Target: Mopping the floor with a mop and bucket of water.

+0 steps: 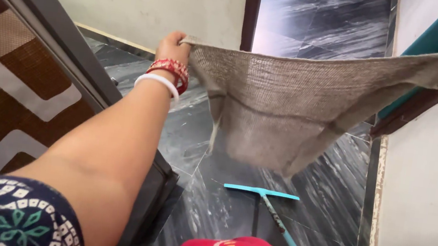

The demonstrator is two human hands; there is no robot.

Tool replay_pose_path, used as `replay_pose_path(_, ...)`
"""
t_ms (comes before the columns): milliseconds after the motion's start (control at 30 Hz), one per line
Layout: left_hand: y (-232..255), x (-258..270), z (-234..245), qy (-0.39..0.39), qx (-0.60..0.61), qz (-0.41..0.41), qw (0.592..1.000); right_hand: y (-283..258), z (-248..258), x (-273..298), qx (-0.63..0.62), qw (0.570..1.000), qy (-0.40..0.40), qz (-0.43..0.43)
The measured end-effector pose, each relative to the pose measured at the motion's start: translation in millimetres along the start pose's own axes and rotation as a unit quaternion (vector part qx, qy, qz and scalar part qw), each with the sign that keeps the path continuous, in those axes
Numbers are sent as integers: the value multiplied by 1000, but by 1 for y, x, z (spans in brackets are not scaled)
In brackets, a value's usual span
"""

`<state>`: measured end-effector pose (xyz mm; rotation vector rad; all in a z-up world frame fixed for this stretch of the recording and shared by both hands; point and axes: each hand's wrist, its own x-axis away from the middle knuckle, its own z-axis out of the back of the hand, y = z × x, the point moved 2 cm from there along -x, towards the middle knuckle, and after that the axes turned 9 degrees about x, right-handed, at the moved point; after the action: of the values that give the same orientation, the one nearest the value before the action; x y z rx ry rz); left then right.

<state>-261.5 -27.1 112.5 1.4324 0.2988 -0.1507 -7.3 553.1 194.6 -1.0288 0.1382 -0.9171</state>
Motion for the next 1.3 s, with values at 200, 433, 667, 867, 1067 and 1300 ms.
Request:
replay_pose_path(200, -57, 92, 24, -107, -239, -117, 958, 92, -8, 9, 60, 993, 33, -91)
replay_pose_path(433, -148, 292, 36, -538, -481, 134, 679, 501, -121, 9, 161, 953, -82, -245)
replay_pose_path(667, -233, 328, 57, -557, -429, 266, 659, 773, -248, 48, 200, 825, -526, 39)
replay_pose_path(867, -190, 276, 47, -469, -385, 289, 740, 588, -266, 100, 370, 860, -343, 77)
replay_pose_path(1067, -154, 254, 60, -472, -333, 302, 758, 397, -266, 87, 341, 859, -343, 169)
replay_pose_path(1300, -189, 209, 73, -417, -318, 332, 784, 76, -331, 78, 326, 846, -410, 97)
